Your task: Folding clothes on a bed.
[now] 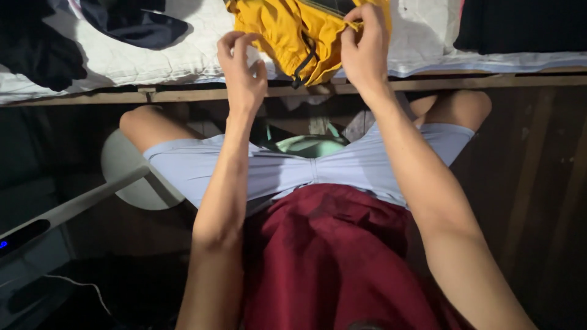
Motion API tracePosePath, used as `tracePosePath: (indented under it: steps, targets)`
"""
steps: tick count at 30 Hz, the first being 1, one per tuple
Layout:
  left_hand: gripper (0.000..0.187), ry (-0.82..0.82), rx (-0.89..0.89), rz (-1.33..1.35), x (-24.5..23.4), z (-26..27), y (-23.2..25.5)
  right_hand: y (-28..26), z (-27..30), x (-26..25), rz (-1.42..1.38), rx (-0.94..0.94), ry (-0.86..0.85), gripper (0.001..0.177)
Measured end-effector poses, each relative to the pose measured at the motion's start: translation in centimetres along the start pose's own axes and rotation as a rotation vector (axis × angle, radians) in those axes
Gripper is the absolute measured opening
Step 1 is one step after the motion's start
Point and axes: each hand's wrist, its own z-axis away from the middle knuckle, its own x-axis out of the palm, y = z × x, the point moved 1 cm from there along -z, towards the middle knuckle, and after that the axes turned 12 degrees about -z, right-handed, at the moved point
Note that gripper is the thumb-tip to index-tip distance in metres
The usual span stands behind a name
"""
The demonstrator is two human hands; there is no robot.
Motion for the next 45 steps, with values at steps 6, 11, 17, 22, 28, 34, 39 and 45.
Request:
tracePosePath:
  steps: [6, 11, 17, 22, 28, 34, 39, 45]
  targets:
    - [0.059, 0.09, 0.069, 0.0, 1.4, -0.6, -1.1, -1.7, 0.7, -1.5, 0.197, -0.202, -0.067, 0.022]
    - [0.063, 0.001, 0.096, -0.162, 1.6, -1.2, -1.5, -2.6, 0.4, -2.4, 0.262, -0.15, -0.161, 0.025]
    - [0.064, 0.052, 0.101, -0.112, 2.9, -1.3, -3.6, -2.9, 0.0, -2.8, 0.287, -0.29, -0.271, 0.025]
    - [0.068, 0.092, 0.128, -0.147, 3.2, -1.6, -4.6, -1.2, 0.3, -3.2, 0.131, -0.175, -0.172, 0.022]
    - [0.052, 0.024, 0.048, 0.012, 1.7, -2.1, -3.9, 0.0, 0.0, -4.3, -0.038, -0.189, -0.018, 0.029]
    - [0.06, 0.107, 0.186, -0.026, 2.0, -2.0, -4.1, -2.6, -0.5, -5.6, 0.203, -0.235, 0.001, 0.016]
    - [0.044, 0.012, 0.05, 0.222, 0.5, -2.2, -2.7, -3.3, 0.0, -6.0, 0.341, -0.379, -0.149, 0.022]
    - [0.037, 0.036, 0.025, 0.356, 0.5, -2.2, -3.8, -3.0, 0.3, -6.8, 0.235, -0.409, -0.21, 0.021]
